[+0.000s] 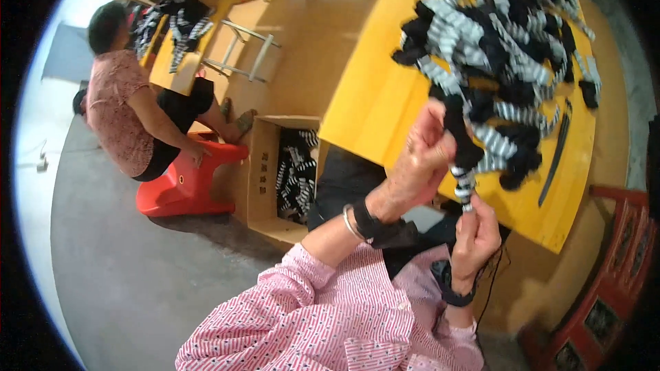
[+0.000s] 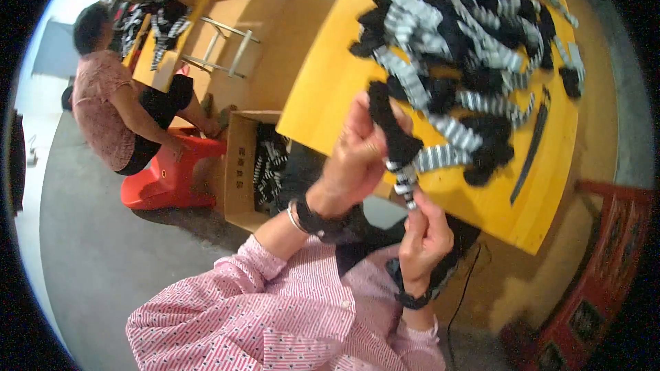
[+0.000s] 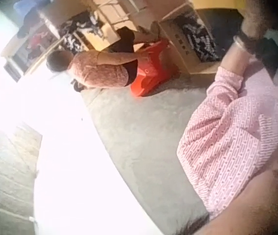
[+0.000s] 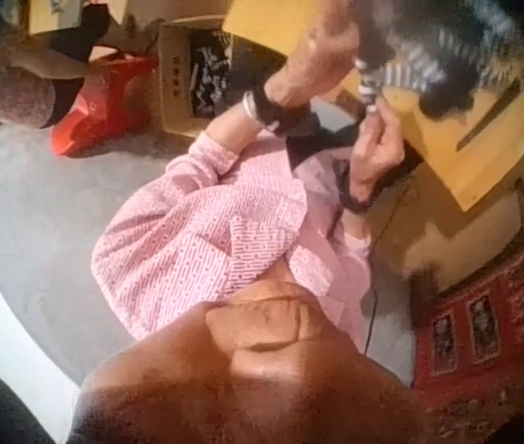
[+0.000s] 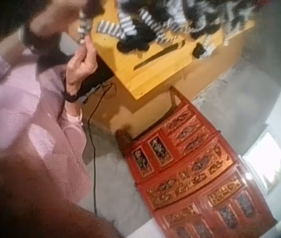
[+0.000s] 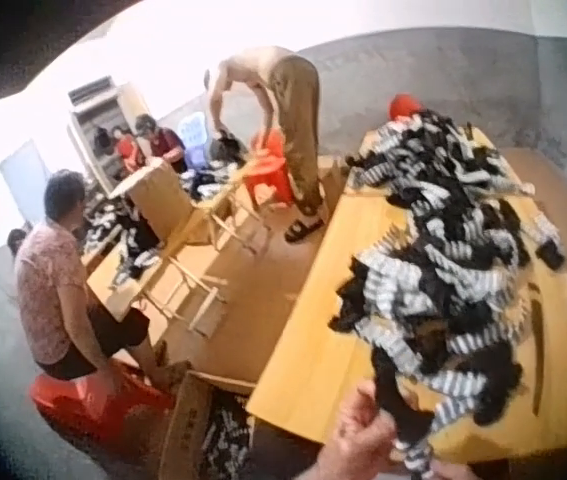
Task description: Turning striped fabric tubes inside out using a thin metal rod.
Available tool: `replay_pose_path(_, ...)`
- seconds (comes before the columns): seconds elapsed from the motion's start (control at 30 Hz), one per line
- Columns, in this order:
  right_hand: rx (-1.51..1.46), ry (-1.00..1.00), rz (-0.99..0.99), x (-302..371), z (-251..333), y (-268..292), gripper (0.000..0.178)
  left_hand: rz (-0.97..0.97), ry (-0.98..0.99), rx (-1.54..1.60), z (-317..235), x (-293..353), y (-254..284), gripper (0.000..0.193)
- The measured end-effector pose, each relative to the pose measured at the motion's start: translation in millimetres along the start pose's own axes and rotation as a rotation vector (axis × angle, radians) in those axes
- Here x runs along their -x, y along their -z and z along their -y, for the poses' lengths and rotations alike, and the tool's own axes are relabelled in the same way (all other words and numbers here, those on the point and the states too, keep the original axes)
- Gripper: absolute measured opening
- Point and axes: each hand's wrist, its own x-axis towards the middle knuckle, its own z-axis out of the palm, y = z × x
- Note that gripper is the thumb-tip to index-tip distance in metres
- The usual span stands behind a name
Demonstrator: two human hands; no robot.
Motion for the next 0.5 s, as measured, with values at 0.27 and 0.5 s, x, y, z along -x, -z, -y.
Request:
replay_pose_path(0.27, 0.063, 0.009, 0.030, -14, 2, 23, 0.020, 0.030, 0.168, -0.213, -41, -8, -9, 0.025)
replay_pose_path(0.5, 0.283, 0.105, 0.087, -18, 8, 19, 0.020, -0.005, 0.137, -0.399, -46, -15, 1, 0.014)
